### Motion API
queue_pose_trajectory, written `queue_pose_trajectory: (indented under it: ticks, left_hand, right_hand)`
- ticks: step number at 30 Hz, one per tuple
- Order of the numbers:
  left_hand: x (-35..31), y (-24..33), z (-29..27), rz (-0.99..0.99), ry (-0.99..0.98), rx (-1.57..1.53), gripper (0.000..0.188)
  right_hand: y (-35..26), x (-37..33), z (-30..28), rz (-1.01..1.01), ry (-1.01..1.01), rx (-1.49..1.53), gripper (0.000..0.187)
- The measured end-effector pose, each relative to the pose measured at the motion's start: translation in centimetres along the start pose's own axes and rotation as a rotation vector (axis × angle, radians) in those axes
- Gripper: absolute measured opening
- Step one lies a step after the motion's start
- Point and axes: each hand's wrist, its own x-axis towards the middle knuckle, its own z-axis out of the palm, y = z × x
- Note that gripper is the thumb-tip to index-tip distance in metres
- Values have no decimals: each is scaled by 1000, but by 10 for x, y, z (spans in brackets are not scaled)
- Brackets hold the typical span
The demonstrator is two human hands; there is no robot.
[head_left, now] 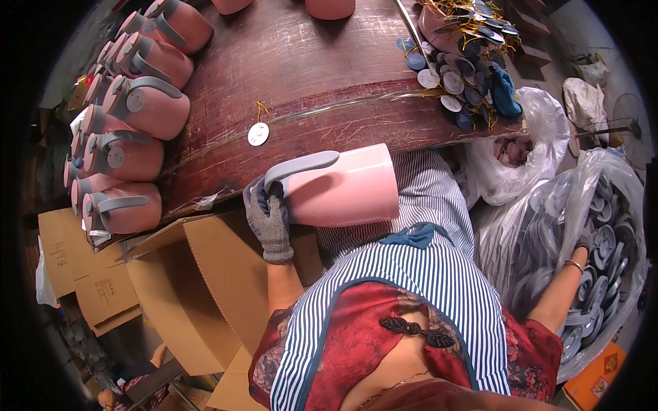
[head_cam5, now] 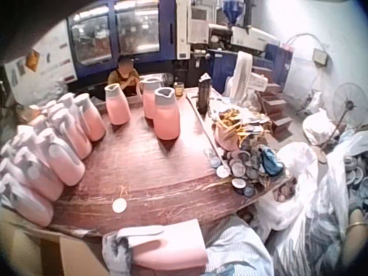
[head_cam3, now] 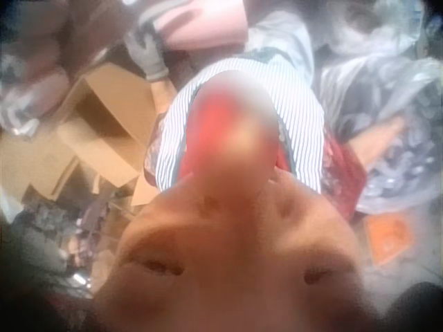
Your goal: The person repeatedly picks up pink plastic pitchers and white circular lids, inserts a yellow string through the lid and pitcher opening, and places the assembled units on a wooden table. The person handles the items one at a time, rotating the pitchers to align the parts before setting them down.
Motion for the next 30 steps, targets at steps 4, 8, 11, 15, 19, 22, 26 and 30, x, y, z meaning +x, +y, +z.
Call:
queue_pose_trajectory:
  ticks: [4,8,11,15,19,22,26,30]
  left_hand:
    - [-3,-7,6,-81,18,-138,22]
    - [1,-18,7,-160,71,-427,37]
    - [2,24,7,-360,-9,-465,31]
    - [6,51,15,-297,-91,-528,36]
    - [1,81,25,-309,-67,-618,34]
    - [2,93,19,-280,-30,-577,33]
    - [2,110,22,-260,-12,-547,33]
    - [-1,103,23,138,169,-111,33]
  right_hand:
    - [5,12,-2,24,-13,84,76]
    - [-36,-50,-27,-186,506,-66,80]
    - [-106,-136,-93,-819,737,867,69]
    - [-236,-288,-117,-1317,131,1098,84]
    - [-306,-387,-93,-1857,-357,1328,89]
    - [-312,-402,-79,-1964,-389,1443,94]
    - [-292,-395,-64,-1816,-512,1310,95]
    - [-292,-396,-49,-1525,-596,1376,88]
